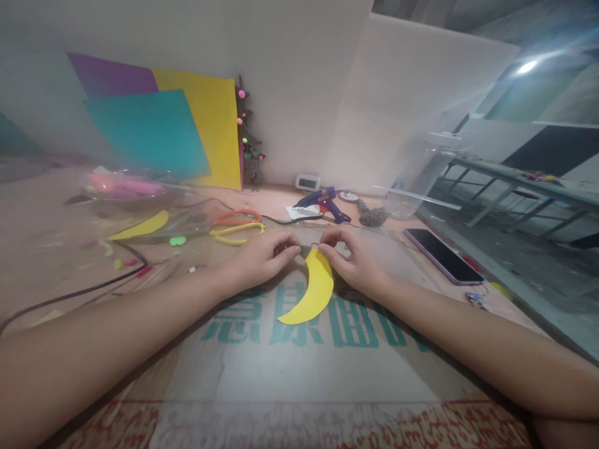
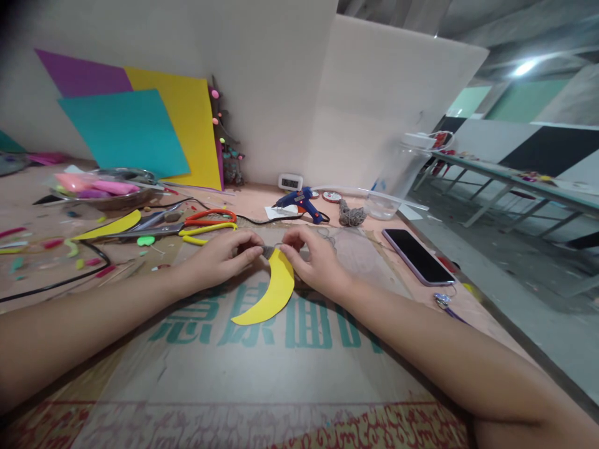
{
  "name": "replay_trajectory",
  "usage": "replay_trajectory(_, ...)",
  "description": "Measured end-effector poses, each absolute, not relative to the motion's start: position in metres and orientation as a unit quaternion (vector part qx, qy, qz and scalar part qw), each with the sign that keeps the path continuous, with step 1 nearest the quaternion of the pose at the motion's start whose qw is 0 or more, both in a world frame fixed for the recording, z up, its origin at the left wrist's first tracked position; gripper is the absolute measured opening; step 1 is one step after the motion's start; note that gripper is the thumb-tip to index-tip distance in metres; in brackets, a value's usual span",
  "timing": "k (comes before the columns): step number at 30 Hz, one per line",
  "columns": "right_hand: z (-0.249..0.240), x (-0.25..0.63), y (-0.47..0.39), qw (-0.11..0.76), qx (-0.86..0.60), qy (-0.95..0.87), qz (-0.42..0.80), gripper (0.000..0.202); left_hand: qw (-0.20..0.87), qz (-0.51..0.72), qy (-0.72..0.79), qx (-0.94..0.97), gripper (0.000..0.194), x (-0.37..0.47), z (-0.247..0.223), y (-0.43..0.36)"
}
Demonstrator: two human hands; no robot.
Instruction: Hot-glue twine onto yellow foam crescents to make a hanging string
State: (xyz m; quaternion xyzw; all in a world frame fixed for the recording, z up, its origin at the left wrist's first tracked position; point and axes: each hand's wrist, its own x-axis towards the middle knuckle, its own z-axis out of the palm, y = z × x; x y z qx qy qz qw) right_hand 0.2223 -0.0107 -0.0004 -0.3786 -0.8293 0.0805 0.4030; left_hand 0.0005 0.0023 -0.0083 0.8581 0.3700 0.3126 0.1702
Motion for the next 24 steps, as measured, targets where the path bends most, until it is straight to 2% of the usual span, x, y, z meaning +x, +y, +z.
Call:
replay_trajectory(7,0.0014,0.2218,-0.0106,0.388,-0.317,-0.863,0.061,0.014,0.176,0.312,0.364,0.860,0.025,0.0003,-0.0077,0.0023)
replay_trajectory(24,-0.0017,0.2228,-0.0062,0.369,-0.318,-0.869,0.085,0.014,0.174,0.312,0.347,0.867,0.024,-0.0003,-0.0087,0.0021)
